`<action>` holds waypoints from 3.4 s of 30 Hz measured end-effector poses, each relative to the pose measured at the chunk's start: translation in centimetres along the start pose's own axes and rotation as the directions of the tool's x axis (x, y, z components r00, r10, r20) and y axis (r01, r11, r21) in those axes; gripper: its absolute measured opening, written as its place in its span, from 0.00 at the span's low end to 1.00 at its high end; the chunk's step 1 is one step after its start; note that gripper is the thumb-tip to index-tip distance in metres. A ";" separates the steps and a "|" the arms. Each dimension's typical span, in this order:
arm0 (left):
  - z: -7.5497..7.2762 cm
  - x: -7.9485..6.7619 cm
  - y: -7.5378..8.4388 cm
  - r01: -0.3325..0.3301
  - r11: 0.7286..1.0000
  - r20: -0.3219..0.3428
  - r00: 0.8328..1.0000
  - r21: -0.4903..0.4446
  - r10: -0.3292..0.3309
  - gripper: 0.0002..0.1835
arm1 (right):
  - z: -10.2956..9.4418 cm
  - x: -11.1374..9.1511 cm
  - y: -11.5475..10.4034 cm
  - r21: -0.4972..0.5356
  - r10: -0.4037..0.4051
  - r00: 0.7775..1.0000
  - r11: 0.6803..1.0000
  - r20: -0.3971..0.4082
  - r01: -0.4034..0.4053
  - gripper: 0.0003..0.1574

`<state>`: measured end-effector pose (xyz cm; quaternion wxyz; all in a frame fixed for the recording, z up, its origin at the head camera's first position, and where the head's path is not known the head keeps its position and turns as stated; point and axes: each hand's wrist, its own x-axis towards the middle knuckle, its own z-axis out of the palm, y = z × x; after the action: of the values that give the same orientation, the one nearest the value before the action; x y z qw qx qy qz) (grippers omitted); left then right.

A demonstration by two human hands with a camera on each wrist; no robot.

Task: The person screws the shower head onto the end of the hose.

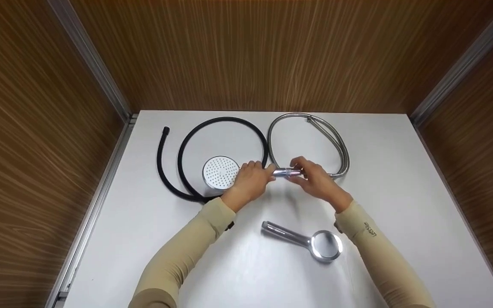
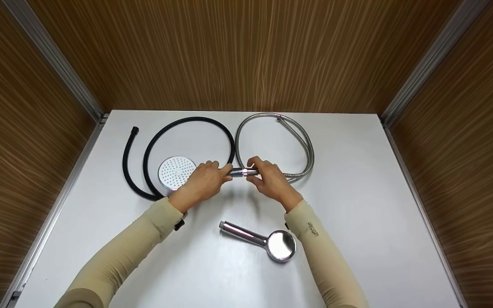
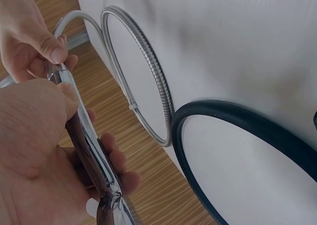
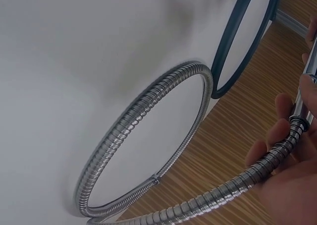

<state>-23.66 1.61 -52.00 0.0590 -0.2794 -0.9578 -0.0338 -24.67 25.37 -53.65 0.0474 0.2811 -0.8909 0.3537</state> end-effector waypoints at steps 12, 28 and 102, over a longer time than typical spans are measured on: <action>-0.4 0.0 0.2 -0.010 1.000 -0.036 0.999 0.019 0.011 0.16 | -0.4 -0.1 -0.1 0.027 -0.016 1.000 0.999 -0.017 0.016 0.15; -0.2 0.0 0.3 -0.003 0.999 -0.039 0.999 0.044 0.005 0.16 | -0.4 -0.3 -0.3 0.003 -0.028 0.999 1.000 -0.028 0.028 0.15; -0.7 -0.2 0.6 -0.024 0.997 -0.007 1.000 0.070 0.025 0.17 | 0.0 -0.1 -0.7 -0.029 -0.049 0.999 0.998 0.004 0.049 0.16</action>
<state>-23.13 1.92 -51.30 0.0727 -0.2889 -0.9546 -0.0008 -24.20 25.02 -53.32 0.0585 0.3029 -0.8888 0.3390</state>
